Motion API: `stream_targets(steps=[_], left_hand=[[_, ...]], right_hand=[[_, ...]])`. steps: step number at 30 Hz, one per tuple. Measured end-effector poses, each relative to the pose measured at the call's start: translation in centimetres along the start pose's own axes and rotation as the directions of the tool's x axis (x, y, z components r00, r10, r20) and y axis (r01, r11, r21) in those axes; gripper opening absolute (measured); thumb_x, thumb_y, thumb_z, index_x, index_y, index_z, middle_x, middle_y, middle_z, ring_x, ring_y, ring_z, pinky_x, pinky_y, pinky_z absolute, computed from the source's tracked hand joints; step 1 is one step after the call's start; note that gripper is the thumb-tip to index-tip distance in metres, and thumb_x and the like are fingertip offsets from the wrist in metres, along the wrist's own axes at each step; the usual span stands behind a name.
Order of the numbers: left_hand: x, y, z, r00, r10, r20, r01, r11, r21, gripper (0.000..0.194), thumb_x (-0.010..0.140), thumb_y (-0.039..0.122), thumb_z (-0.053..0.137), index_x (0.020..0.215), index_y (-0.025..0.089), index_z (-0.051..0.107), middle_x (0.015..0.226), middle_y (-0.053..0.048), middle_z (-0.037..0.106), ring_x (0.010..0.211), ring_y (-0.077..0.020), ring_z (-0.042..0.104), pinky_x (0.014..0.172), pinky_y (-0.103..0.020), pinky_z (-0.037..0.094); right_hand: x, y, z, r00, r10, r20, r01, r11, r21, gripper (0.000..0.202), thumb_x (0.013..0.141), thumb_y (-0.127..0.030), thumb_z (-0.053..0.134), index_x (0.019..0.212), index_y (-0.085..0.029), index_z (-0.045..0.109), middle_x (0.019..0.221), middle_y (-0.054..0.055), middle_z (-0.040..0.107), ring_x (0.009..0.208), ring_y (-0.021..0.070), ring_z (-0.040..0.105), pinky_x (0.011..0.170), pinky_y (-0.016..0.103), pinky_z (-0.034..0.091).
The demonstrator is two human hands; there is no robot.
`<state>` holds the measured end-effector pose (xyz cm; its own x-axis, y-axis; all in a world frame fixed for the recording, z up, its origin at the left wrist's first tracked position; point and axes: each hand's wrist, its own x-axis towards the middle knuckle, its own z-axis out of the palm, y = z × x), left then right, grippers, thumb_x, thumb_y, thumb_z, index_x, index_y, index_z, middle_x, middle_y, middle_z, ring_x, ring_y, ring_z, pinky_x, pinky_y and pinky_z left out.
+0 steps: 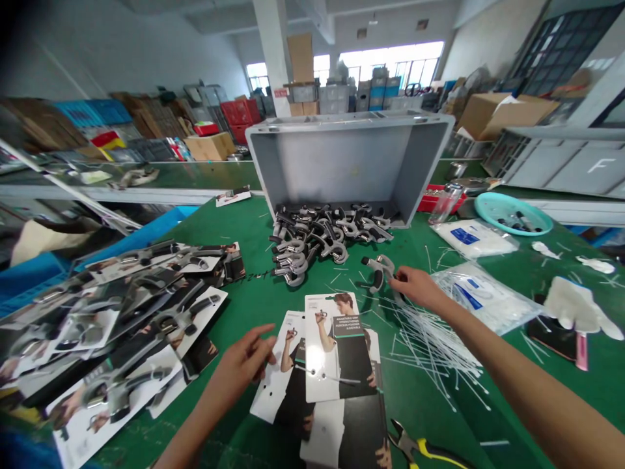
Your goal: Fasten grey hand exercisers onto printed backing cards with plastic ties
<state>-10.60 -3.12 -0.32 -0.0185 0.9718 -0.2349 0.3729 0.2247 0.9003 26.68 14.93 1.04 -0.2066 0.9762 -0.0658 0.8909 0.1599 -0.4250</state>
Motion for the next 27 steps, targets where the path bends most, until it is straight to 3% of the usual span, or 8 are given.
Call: stream_targets(steps=[2, 4, 6, 9, 15, 19, 24, 27], left_hand=[[1.0, 1.2, 0.1, 0.992, 0.094, -0.087, -0.099, 0.994, -0.049, 0.042, 0.094, 0.045, 0.048, 0.124, 0.017, 0.057, 0.080, -0.003, 0.068, 0.059, -0.0133, 0.060, 0.056, -0.024, 0.048], [2.2, 2.1, 1.5, 0.971, 0.224, -0.083, -0.230, 0.971, -0.062, 0.041, 0.092, 0.039, 0.054, 0.128, 0.019, 0.056, 0.100, -0.007, 0.069, 0.079, -0.0157, 0.065, 0.073, -0.028, 0.052], [3.2, 2.4, 3.2, 0.933, 0.352, -0.074, -0.354, 0.935, -0.016, 0.045, 0.088, 0.034, 0.062, 0.131, 0.022, 0.056, 0.113, -0.008, 0.066, 0.094, -0.0179, 0.064, 0.087, -0.032, 0.050], [4.0, 1.6, 5.0, 0.887, 0.456, -0.077, -0.451, 0.889, 0.076, 0.034, 0.088, 0.030, 0.062, 0.121, 0.023, 0.064, 0.110, -0.008, 0.066, 0.096, -0.0198, 0.062, 0.089, -0.035, 0.049], [2.9, -0.2, 4.9, 0.872, 0.485, 0.071, -0.486, 0.837, 0.253, 0.020, 0.088, 0.030, 0.063, 0.105, 0.023, 0.071, 0.104, -0.007, 0.070, 0.104, -0.0245, 0.057, 0.097, -0.044, 0.043], [4.0, 1.1, 5.1, 0.859, 0.511, 0.029, -0.496, 0.818, 0.292, 0.023, 0.094, 0.025, 0.050, 0.106, 0.021, 0.069, 0.108, -0.006, 0.069, 0.106, -0.0221, 0.056, 0.100, -0.043, 0.040], [7.0, 2.6, 7.6, 0.869, 0.482, 0.113, -0.487, 0.791, 0.370, 0.026, 0.089, 0.018, 0.054, 0.111, 0.018, 0.068, 0.113, -0.009, 0.066, 0.108, -0.0231, 0.054, 0.100, -0.043, 0.038], [7.5, 2.4, 8.5, 0.888, 0.449, 0.101, -0.457, 0.831, 0.316, 0.022, 0.083, 0.018, 0.062, 0.103, 0.020, 0.070, 0.106, -0.006, 0.068, 0.105, -0.0229, 0.056, 0.099, -0.042, 0.039]], right_hand=[[-3.6, -2.3, 0.6, 0.995, -0.100, 0.026, 0.097, 0.990, 0.100, 0.026, 0.092, -0.041, 0.049, 0.077, -0.021, 0.055, 0.067, 0.003, 0.061, 0.061, 0.0170, 0.054, 0.055, 0.029, 0.037], [-6.4, -5.4, 2.0, 0.980, -0.186, 0.066, 0.175, 0.973, 0.151, 0.024, 0.090, -0.042, 0.053, 0.077, -0.022, 0.052, 0.066, 0.001, 0.059, 0.060, 0.0159, 0.053, 0.055, 0.027, 0.036], [-7.9, -8.2, 3.6, 0.961, -0.261, 0.087, 0.245, 0.956, 0.159, 0.022, 0.089, -0.040, 0.054, 0.077, -0.021, 0.052, 0.066, 0.000, 0.059, 0.059, 0.0155, 0.052, 0.055, 0.027, 0.035], [-8.9, -10.6, 5.7, 0.954, -0.287, 0.088, 0.275, 0.954, 0.121, 0.016, 0.090, -0.034, 0.052, 0.084, -0.020, 0.057, 0.074, 0.004, 0.065, 0.063, 0.0177, 0.057, 0.058, 0.027, 0.036], [-11.8, -9.5, 6.6, 0.966, -0.223, 0.129, 0.230, 0.972, -0.042, 0.030, 0.095, -0.044, 0.046, 0.101, -0.018, 0.060, 0.092, 0.013, 0.069, 0.079, 0.0271, 0.065, 0.069, 0.036, 0.047], [-13.5, -9.2, 6.1, 0.923, -0.382, 0.034, 0.381, 0.924, 0.038, 0.027, 0.092, -0.035, 0.056, 0.117, -0.026, 0.058, 0.115, 0.010, 0.061, 0.105, 0.0268, 0.059, 0.088, 0.040, 0.049], [-12.5, -9.7, 8.1, 0.904, -0.428, 0.013, 0.417, 0.888, 0.191, 0.013, 0.096, -0.026, 0.050, 0.093, -0.025, 0.063, 0.102, 0.006, 0.059, 0.096, 0.0226, 0.059, 0.084, 0.036, 0.050], [-11.9, -9.7, 9.0, 0.910, -0.414, -0.039, 0.409, 0.876, 0.254, 0.013, 0.096, -0.026, 0.050, 0.092, -0.024, 0.062, 0.098, 0.006, 0.060, 0.095, 0.0226, 0.058, 0.086, 0.038, 0.049]])
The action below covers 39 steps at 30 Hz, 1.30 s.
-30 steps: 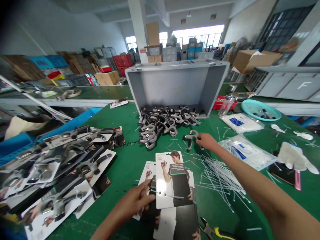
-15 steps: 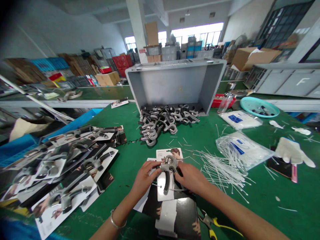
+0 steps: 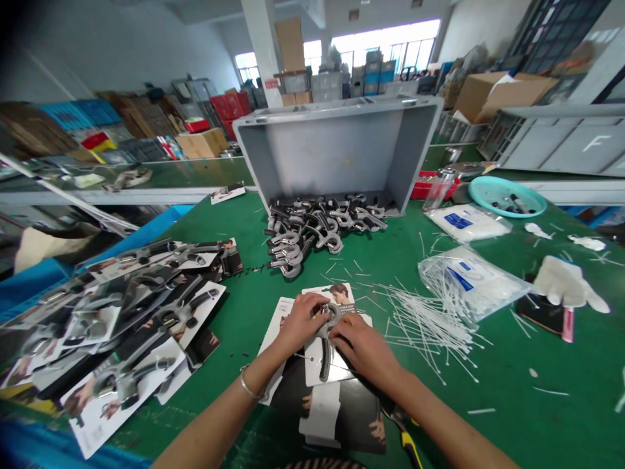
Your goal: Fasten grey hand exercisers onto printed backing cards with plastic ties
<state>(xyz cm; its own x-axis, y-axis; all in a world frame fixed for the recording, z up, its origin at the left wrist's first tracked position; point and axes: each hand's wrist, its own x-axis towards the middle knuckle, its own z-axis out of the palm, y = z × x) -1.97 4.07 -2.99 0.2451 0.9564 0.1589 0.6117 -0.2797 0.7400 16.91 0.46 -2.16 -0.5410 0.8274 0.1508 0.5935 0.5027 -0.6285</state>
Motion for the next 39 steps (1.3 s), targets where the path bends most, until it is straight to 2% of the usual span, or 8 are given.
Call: stream_targets(steps=[5, 8, 10, 15, 18, 20, 27, 39], left_hand=[[-1.0, 0.3, -0.2, 0.997, -0.024, -0.078, 0.017, 0.995, -0.097, 0.021, 0.082, 0.016, 0.065, 0.101, 0.022, 0.070, 0.106, -0.004, 0.071, 0.107, -0.0225, 0.056, 0.099, -0.041, 0.039], [-1.3, 0.8, 0.0, 0.997, -0.006, -0.083, -0.005, 0.992, -0.127, 0.014, 0.082, 0.015, 0.066, 0.092, 0.023, 0.072, 0.106, -0.002, 0.071, 0.107, -0.0214, 0.057, 0.100, -0.039, 0.038], [-1.4, 0.9, 0.3, 0.997, -0.016, -0.071, 0.006, 0.991, -0.136, 0.013, 0.083, 0.016, 0.066, 0.090, 0.024, 0.072, 0.099, -0.002, 0.072, 0.104, -0.0212, 0.058, 0.098, -0.038, 0.040], [-1.7, 0.4, 0.9, 0.998, 0.006, -0.065, -0.015, 0.991, -0.132, 0.015, 0.083, 0.017, 0.068, 0.094, 0.025, 0.074, 0.095, -0.002, 0.073, 0.102, -0.0222, 0.058, 0.096, -0.039, 0.041], [-1.8, 0.2, 0.9, 0.995, 0.037, -0.090, -0.050, 0.988, -0.145, 0.009, 0.084, 0.020, 0.068, 0.089, 0.024, 0.074, 0.092, -0.002, 0.074, 0.100, -0.0219, 0.059, 0.096, -0.038, 0.042], [-1.9, 0.2, 0.9, 0.994, 0.024, -0.109, -0.040, 0.988, -0.152, 0.007, 0.085, 0.021, 0.068, 0.088, 0.024, 0.074, 0.090, -0.002, 0.074, 0.098, -0.0215, 0.060, 0.094, -0.038, 0.042], [-2.3, 0.3, 1.0, 0.990, 0.010, -0.143, -0.037, 0.983, -0.182, 0.008, 0.084, 0.018, 0.069, 0.086, 0.024, 0.074, 0.100, -0.002, 0.073, 0.104, -0.0206, 0.061, 0.098, -0.038, 0.039], [-2.3, 0.0, 0.8, 0.995, 0.008, -0.104, -0.025, 0.988, -0.154, 0.008, 0.084, 0.019, 0.069, 0.086, 0.025, 0.074, 0.100, -0.001, 0.072, 0.103, -0.0202, 0.060, 0.098, -0.038, 0.039]], right_hand=[[-0.2, -0.3, -0.7, 0.998, -0.055, 0.038, 0.053, 0.998, 0.045, 0.018, 0.093, -0.016, 0.051, 0.106, -0.024, 0.059, 0.110, 0.007, 0.059, 0.108, 0.0242, 0.053, 0.096, 0.041, 0.045], [-0.4, -0.2, -0.6, 0.998, -0.051, 0.041, 0.048, 0.996, 0.075, 0.013, 0.090, -0.017, 0.057, 0.101, -0.024, 0.060, 0.110, 0.007, 0.058, 0.109, 0.0241, 0.052, 0.096, 0.040, 0.043], [-0.3, 0.3, 0.0, 1.000, -0.015, -0.026, 0.018, 0.992, 0.128, 0.005, 0.092, -0.021, 0.057, 0.091, -0.023, 0.062, 0.103, 0.006, 0.059, 0.102, 0.0224, 0.055, 0.092, 0.037, 0.045], [1.0, 1.8, 1.3, 0.962, 0.162, -0.219, -0.086, 0.943, 0.320, 0.009, 0.089, -0.027, 0.063, 0.082, -0.022, 0.062, 0.091, 0.003, 0.060, 0.091, 0.0201, 0.058, 0.085, 0.034, 0.046], [1.8, 2.2, 1.4, 0.940, 0.245, -0.236, -0.134, 0.904, 0.405, 0.015, 0.089, -0.031, 0.064, 0.077, -0.021, 0.062, 0.087, 0.002, 0.061, 0.085, 0.0196, 0.059, 0.081, 0.034, 0.046], [1.8, 2.2, 1.3, 0.943, 0.244, -0.226, -0.127, 0.892, 0.433, 0.018, 0.090, -0.033, 0.061, 0.076, -0.021, 0.064, 0.094, 0.004, 0.062, 0.094, 0.0206, 0.060, 0.088, 0.035, 0.045], [0.1, 1.4, 0.7, 0.983, 0.155, -0.097, -0.120, 0.948, 0.293, 0.019, 0.091, -0.033, 0.061, 0.079, -0.023, 0.071, 0.135, 0.006, 0.051, 0.127, 0.0275, 0.043, 0.109, 0.049, 0.030], [0.5, 1.6, 0.9, 0.990, 0.115, -0.077, -0.091, 0.961, 0.263, 0.017, 0.091, -0.032, 0.061, 0.079, -0.022, 0.070, 0.140, 0.007, 0.048, 0.133, 0.0284, 0.040, 0.111, 0.052, 0.026]])
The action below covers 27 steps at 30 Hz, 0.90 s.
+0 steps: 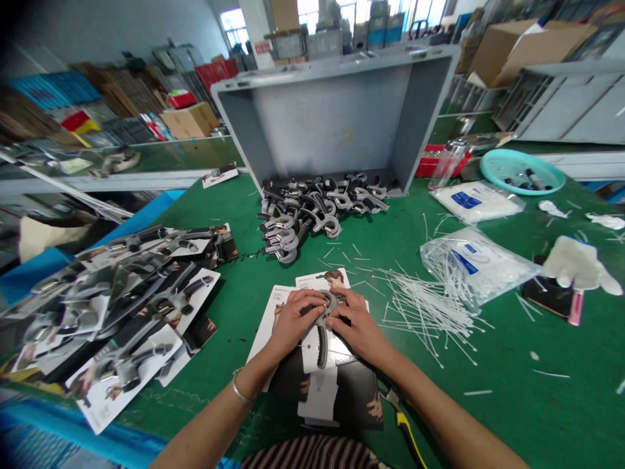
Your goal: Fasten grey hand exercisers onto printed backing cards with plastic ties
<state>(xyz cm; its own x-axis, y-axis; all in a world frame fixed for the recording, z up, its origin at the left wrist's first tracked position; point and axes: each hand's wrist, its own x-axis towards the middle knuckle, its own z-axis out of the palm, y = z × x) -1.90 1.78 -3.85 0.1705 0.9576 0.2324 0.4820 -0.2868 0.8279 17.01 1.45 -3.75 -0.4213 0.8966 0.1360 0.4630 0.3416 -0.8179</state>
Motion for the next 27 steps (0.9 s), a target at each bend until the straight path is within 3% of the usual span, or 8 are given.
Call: stream_targets(steps=[27], left_hand=[[-0.24, 0.38, -0.59, 1.000, -0.015, 0.025, 0.014, 1.000, 0.018, 0.010, 0.085, 0.018, 0.067, 0.086, 0.025, 0.074, 0.101, -0.002, 0.072, 0.104, -0.0202, 0.060, 0.099, -0.040, 0.040]], right_hand=[[0.13, -0.13, -0.33, 0.999, -0.010, 0.052, 0.010, 1.000, -0.008, 0.021, 0.092, -0.037, 0.059, 0.082, -0.023, 0.072, 0.142, 0.007, 0.046, 0.134, 0.0295, 0.039, 0.112, 0.052, 0.026]])
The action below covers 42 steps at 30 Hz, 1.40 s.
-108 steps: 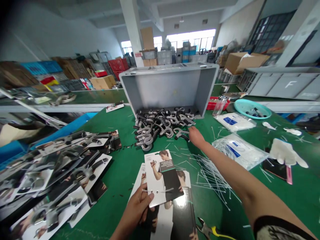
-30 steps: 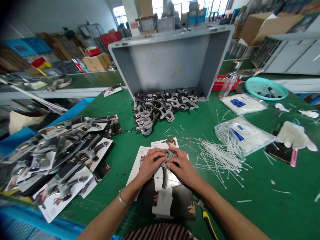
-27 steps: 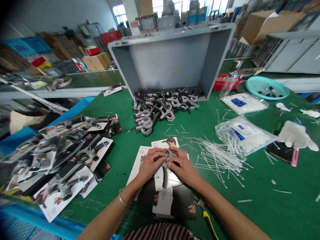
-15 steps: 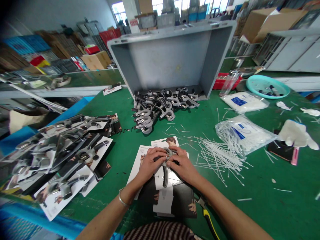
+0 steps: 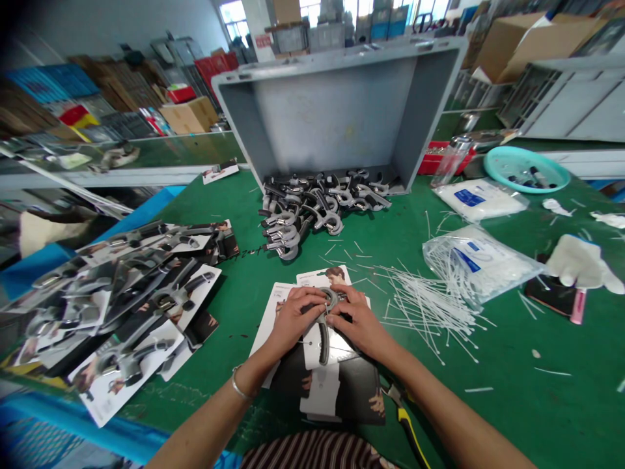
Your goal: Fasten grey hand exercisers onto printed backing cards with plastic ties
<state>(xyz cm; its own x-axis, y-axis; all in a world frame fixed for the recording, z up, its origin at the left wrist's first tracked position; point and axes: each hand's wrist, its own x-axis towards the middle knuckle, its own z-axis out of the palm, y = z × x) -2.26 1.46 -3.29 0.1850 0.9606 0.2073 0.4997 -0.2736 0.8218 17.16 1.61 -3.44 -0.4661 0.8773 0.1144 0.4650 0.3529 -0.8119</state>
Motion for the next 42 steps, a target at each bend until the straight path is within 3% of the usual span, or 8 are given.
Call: stream_targets(steps=[10, 16, 20, 24, 28, 32, 36, 42], left_hand=[[0.0, 0.1, -0.7, 0.996, -0.028, 0.080, 0.034, 0.997, -0.072, 0.010, 0.087, 0.023, 0.065, 0.088, 0.025, 0.074, 0.098, -0.001, 0.073, 0.102, -0.0209, 0.060, 0.099, -0.039, 0.040], [0.5, 1.0, -1.1, 0.991, -0.126, -0.035, 0.125, 0.991, -0.052, 0.009, 0.087, 0.026, 0.063, 0.082, 0.023, 0.069, 0.086, -0.001, 0.070, 0.093, -0.0209, 0.061, 0.088, -0.035, 0.044], [-1.1, 2.7, 0.0, 0.998, 0.038, -0.059, -0.029, 0.989, 0.146, 0.013, 0.092, 0.025, 0.055, 0.084, 0.023, 0.064, 0.089, -0.004, 0.068, 0.094, -0.0227, 0.058, 0.089, -0.039, 0.043], [-4.1, 3.2, 2.7, 0.949, 0.259, 0.179, -0.311, 0.856, 0.412, 0.021, 0.094, 0.015, 0.043, 0.085, 0.018, 0.062, 0.091, -0.009, 0.065, 0.090, -0.0252, 0.055, 0.085, -0.045, 0.041], [-5.8, 3.0, 3.7, 0.878, 0.318, 0.358, -0.466, 0.740, 0.485, 0.018, 0.093, 0.011, 0.044, 0.089, 0.015, 0.061, 0.091, -0.010, 0.064, 0.090, -0.0266, 0.054, 0.082, -0.045, 0.043], [-6.3, 3.5, 1.2, 0.971, 0.210, 0.115, -0.240, 0.831, 0.502, 0.027, 0.093, 0.037, 0.055, 0.109, 0.016, 0.058, 0.110, -0.014, 0.062, 0.103, -0.0301, 0.054, 0.090, -0.049, 0.043], [-7.3, 3.3, -0.7, 0.997, 0.078, -0.018, -0.051, 0.793, 0.607, 0.054, 0.080, 0.064, 0.060, 0.102, 0.015, 0.057, 0.093, -0.014, 0.060, 0.089, -0.0318, 0.056, 0.091, -0.056, 0.043], [-7.8, 2.9, 0.0, 0.996, 0.015, 0.087, -0.062, 0.819, 0.571, 0.015, 0.085, 0.033, 0.061, 0.086, 0.020, 0.055, 0.080, -0.008, 0.059, 0.081, -0.0280, 0.059, 0.094, -0.055, 0.044]], right_hand=[[0.8, 0.4, 0.8, 0.994, 0.063, -0.087, -0.062, 0.998, 0.023, 0.020, 0.090, -0.037, 0.061, 0.082, -0.023, 0.071, 0.126, 0.007, 0.058, 0.121, 0.0273, 0.048, 0.104, 0.048, 0.034], [0.7, 0.6, 0.9, 0.995, 0.051, -0.088, -0.048, 0.998, 0.028, 0.013, 0.092, -0.032, 0.057, 0.092, -0.023, 0.066, 0.126, 0.007, 0.058, 0.121, 0.0256, 0.048, 0.104, 0.047, 0.033], [0.6, 1.0, 1.1, 0.988, 0.056, -0.144, -0.047, 0.997, 0.064, 0.019, 0.091, -0.027, 0.055, 0.110, -0.024, 0.060, 0.124, 0.007, 0.058, 0.112, 0.0235, 0.051, 0.095, 0.041, 0.041], [0.9, 1.1, 1.6, 0.983, 0.048, -0.175, -0.036, 0.997, 0.069, 0.026, 0.088, -0.022, 0.055, 0.114, -0.024, 0.058, 0.124, 0.007, 0.058, 0.110, 0.0236, 0.052, 0.091, 0.039, 0.044], [1.0, 0.8, 1.5, 0.988, 0.032, -0.154, -0.023, 0.998, 0.060, 0.025, 0.087, -0.024, 0.058, 0.111, -0.022, 0.058, 0.121, 0.008, 0.059, 0.110, 0.0244, 0.052, 0.094, 0.042, 0.043], [-0.5, -0.8, -0.1, 0.984, 0.007, -0.177, -0.016, 0.999, -0.050, 0.014, 0.093, -0.029, 0.054, 0.104, -0.023, 0.060, 0.112, 0.007, 0.063, 0.104, 0.0248, 0.053, 0.093, 0.043, 0.043], [-3.0, -3.0, -1.1, 0.994, -0.105, 0.034, 0.111, 0.954, -0.280, 0.014, 0.096, -0.027, 0.050, 0.095, -0.023, 0.064, 0.092, 0.006, 0.066, 0.092, 0.0248, 0.055, 0.086, 0.041, 0.043], [-3.6, -5.1, 1.8, 0.968, -0.116, 0.224, 0.244, 0.659, -0.712, 0.017, 0.089, -0.010, 0.053, 0.082, -0.016, 0.067, 0.082, 0.015, 0.066, 0.084, 0.0309, 0.055, 0.075, 0.045, 0.042]])
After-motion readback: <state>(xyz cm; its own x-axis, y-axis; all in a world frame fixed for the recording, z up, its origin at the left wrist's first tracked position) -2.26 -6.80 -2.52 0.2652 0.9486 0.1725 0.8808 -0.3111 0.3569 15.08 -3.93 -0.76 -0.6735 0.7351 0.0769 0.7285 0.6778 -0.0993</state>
